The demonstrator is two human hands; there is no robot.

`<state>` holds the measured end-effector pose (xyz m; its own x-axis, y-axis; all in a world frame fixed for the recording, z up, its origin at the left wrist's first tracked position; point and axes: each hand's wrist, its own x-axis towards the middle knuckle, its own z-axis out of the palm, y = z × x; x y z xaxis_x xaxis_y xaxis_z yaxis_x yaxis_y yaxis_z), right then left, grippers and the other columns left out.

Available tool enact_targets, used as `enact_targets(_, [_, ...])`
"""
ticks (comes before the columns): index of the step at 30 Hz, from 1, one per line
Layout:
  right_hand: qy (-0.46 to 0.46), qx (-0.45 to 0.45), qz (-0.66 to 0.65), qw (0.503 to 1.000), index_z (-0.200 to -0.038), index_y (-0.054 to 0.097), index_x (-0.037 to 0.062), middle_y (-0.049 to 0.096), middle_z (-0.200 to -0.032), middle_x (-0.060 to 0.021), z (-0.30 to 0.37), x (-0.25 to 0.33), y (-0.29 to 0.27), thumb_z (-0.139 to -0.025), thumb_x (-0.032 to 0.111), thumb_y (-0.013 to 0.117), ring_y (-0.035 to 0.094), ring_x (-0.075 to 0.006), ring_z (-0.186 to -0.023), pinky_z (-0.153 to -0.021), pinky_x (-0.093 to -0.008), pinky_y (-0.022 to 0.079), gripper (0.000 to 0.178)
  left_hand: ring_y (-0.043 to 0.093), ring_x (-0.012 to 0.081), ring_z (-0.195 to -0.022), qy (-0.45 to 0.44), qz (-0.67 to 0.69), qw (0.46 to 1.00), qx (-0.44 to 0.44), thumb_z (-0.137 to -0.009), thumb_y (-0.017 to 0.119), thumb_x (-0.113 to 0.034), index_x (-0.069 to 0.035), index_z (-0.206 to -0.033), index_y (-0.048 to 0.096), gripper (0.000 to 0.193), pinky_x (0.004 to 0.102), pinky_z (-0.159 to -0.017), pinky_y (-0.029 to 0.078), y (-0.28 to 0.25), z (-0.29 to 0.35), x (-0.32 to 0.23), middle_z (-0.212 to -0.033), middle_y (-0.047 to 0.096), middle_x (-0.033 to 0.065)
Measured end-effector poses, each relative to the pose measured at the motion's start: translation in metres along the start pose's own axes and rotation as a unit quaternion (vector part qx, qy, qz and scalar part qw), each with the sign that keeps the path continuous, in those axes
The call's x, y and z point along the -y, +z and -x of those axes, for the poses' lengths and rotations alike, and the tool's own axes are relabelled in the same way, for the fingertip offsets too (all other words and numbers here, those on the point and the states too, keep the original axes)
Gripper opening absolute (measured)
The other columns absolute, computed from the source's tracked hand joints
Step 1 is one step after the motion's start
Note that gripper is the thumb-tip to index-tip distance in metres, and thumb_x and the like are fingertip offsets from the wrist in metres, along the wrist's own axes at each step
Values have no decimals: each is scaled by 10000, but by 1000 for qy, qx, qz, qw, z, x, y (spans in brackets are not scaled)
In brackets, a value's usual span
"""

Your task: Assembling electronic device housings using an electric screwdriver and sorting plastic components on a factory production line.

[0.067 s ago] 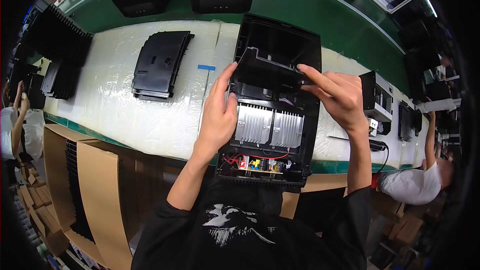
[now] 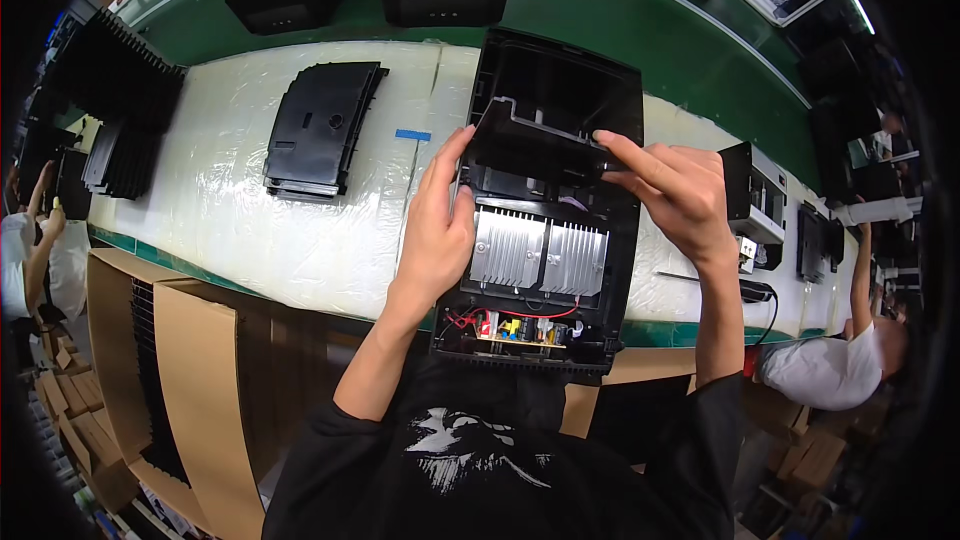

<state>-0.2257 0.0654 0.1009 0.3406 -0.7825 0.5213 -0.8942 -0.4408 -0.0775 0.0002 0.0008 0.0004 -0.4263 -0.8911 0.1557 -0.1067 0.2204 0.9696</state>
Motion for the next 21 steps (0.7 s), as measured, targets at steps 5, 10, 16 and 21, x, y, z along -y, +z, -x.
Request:
enact_targets(5, [-6, 9, 20, 1000, -1141, 622, 127, 461, -555, -29, 0, 1, 9, -612, 70, 749, 442, -144, -449, -435, -276, 340, 547, 362, 325, -1276, 5, -11, 1000, 2, -833, 384, 27, -17, -1351, 325, 523, 366, -1048, 282, -2, -1, 2, -1365, 387, 188])
enact_targets(10, [-9, 25, 47, 999, -1126, 611, 96, 517, -596, -22, 18, -2, 36, -640, 102, 741, 486, -155, -466, -446, -282, 385, 503, 345, 311, -1293, 5, 3, 1000, 1, -842, 381, 31, -22, -1386, 262, 559, 374, -1042, 287, 0, -1, -6, -1389, 359, 184])
enact_targets(16, [73, 97, -81, 989, -1053, 575, 46, 621, -737, -98, 16, 2, 35, -706, 21, 674, 602, -258, -597, -523, -324, 471, 362, 353, 314, -1286, 3, 5, 1000, 6, -845, 376, 38, -6, -1375, 275, 541, 373, -1035, 300, 0, -1, -2, -1381, 358, 206])
enact_targets(21, [112, 140, -94, 979, -1029, 576, 39, 651, -851, -136, 20, -6, 46, -720, -13, 638, 634, -296, -685, -580, -340, 507, 319, 364, 306, -1280, 2, 17, 1000, -14, -850, 372, 34, 14, -1353, 306, 508, 363, -1041, 294, 2, -1, -6, -1364, 381, 208])
